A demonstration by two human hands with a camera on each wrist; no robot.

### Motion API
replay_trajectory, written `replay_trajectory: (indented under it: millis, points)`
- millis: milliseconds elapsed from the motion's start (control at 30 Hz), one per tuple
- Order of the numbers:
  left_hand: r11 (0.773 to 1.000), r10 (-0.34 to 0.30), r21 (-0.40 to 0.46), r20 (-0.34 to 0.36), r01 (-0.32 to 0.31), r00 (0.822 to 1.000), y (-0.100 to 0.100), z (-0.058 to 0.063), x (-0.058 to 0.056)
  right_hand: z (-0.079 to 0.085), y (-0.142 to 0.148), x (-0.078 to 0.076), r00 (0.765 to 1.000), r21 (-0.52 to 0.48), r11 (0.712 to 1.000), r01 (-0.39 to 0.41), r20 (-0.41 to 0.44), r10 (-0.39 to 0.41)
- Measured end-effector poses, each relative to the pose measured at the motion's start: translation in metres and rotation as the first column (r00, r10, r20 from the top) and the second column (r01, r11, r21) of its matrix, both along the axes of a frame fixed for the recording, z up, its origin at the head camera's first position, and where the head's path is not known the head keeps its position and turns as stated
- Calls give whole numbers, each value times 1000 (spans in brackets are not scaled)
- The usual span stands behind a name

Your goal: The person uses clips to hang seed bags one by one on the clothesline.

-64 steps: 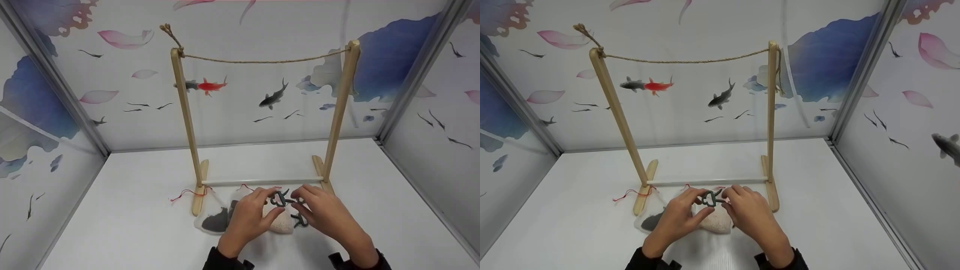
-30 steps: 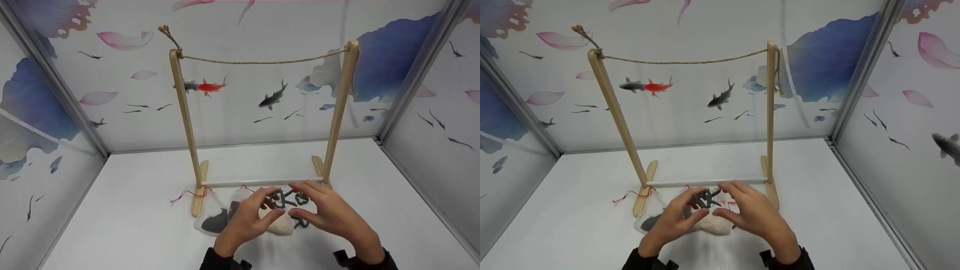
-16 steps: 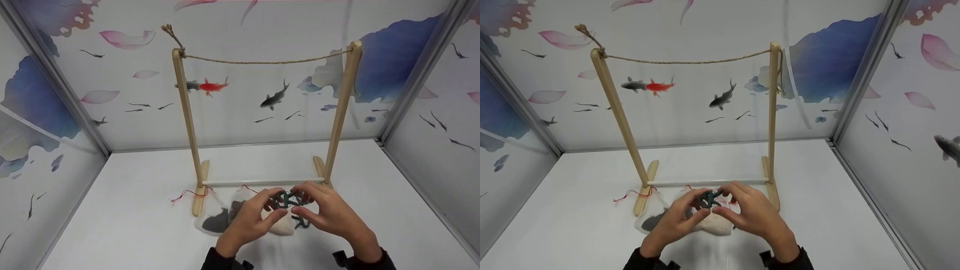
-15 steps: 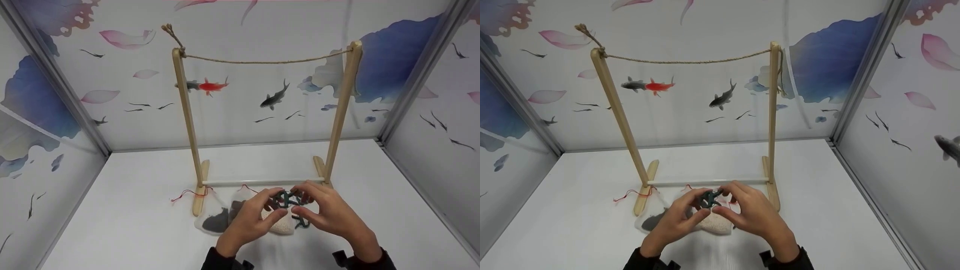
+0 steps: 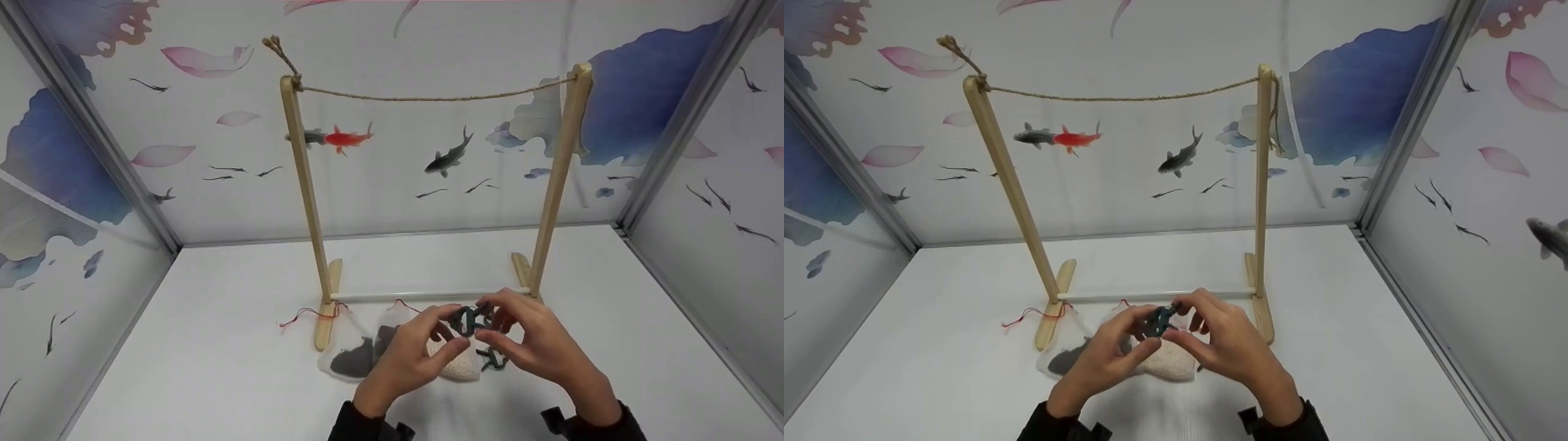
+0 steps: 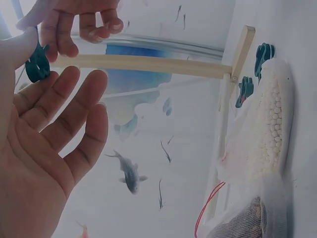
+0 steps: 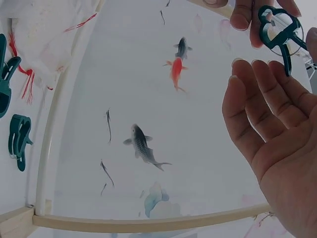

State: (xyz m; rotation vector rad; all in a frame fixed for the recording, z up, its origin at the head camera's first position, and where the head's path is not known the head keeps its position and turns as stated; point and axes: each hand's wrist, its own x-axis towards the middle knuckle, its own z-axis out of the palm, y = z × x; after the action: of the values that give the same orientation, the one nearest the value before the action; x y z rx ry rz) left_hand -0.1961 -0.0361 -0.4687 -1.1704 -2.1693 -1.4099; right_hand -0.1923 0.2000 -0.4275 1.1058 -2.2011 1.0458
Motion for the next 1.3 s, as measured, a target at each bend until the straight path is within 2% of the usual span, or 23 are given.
replay_trajectory:
  millis: [67, 133, 267, 433, 600, 733, 933, 1000, 1133, 1233, 1300]
  points:
    - [997, 80, -18, -11, -81, 997, -1, -2, -1, 1, 2, -1, 1000, -26, 1000, 17, -9, -18]
    - [981, 187, -46, -21, -188, 982, -2, -5, -3, 2, 4, -1, 999, -45, 998, 53, -12, -53]
    - [923, 372, -106, -18, -371, 928, -3, -13, -5, 4, 10, -2, 990, -74, 988, 139, -30, -141]
    - [860, 489, -163, -3, -483, 872, -2, -23, -8, 6, 14, -4, 978, -101, 975, 200, -47, -205]
    - [797, 555, -278, -11, -535, 832, -1, -31, -14, 7, 19, -5, 968, -118, 965, 234, -64, -242]
    - [756, 571, -381, -12, -532, 821, 1, -31, -22, 7, 21, -6, 959, -135, 958, 253, -95, -266]
    - [705, 594, -499, 26, -504, 804, 8, -30, -37, 5, 22, -6, 951, -130, 954, 271, -119, -286]
    - [688, 603, -521, 22, -506, 798, 11, -31, -41, 4, 22, -6, 950, -123, 952, 281, -104, -294]
    - [659, 607, -527, -49, -537, 793, 17, -36, -47, 4, 21, -6, 946, -107, 950, 293, -108, -304]
    - [645, 606, -522, -96, -558, 790, 19, -38, -49, 6, 21, -5, 944, -93, 949, 303, -107, -312]
    - [642, 606, -523, -102, -560, 789, 20, -39, -50, 7, 21, -5, 944, -91, 948, 304, -108, -313]
